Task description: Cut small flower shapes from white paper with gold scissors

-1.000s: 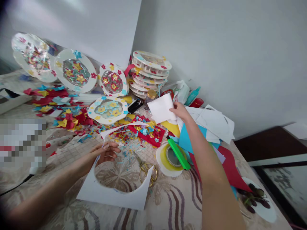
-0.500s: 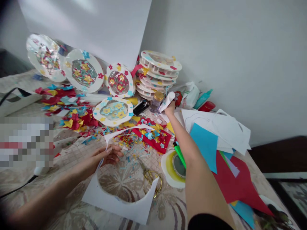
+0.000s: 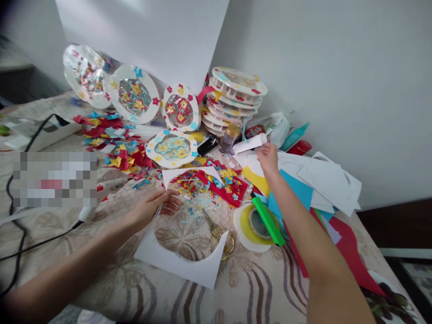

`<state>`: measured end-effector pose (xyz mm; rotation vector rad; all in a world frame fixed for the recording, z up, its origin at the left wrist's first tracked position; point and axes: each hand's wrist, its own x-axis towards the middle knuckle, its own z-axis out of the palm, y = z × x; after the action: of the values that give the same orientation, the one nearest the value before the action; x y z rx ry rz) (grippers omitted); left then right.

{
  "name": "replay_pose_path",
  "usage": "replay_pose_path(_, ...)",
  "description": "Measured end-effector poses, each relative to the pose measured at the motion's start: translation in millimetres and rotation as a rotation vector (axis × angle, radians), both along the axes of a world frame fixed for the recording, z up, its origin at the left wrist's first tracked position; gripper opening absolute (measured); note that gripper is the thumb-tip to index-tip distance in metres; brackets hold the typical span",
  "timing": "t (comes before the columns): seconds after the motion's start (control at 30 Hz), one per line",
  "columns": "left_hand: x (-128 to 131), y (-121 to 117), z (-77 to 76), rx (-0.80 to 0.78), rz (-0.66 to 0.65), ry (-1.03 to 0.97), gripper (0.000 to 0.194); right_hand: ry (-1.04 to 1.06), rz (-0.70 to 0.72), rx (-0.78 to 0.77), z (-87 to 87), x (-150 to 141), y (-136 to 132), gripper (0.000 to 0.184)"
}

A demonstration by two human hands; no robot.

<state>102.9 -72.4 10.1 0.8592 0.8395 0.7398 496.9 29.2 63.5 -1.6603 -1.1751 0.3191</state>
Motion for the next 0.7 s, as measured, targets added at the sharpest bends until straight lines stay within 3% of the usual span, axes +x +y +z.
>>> replay_pose_path(0.1, -0.2, -0.1, -5.3, 0.02, -0.013, -0.018, 0.041, 0.02, 0.106, 0.082, 11.2, -27.2, -60.8, 0.038)
replay_pose_path(0.2, -4.5, -6.3, -9.0, 0.101, -0.007, 0.077, 0.042, -0.041, 0.278, 0.005, 17.3, -63.9, -124.1, 0.031)
replay_pose_path(0.33, -23.6, -31.1, 0.6, 0.48, 0.056, 0.473, 0.047, -0.083, 0.411, -0.128, 9.5, -100.8, -183.7, 0.027)
replay_pose_path(0.47, -53.5, -66.6, 20.6, 0.751, 0.07, 0.669, 0.043, -0.068, 0.49, -0.216, -12.2, -123.4, -208.3, 0.025)
replay_pose_path(0.57, -79.4, -88.5, 28.7, 0.74, 0.052, 0.708, 0.033, -0.053, 0.547, -0.254, -27.3, -141.0, -217.1, 0.022)
replay_pose_path(0.7, -107.0, -107.4, 25.6, 0.694, 0.106, 0.701, 0.025, 0.064, 0.539, -0.326, -40.9, -167.8, -226.5, 0.021)
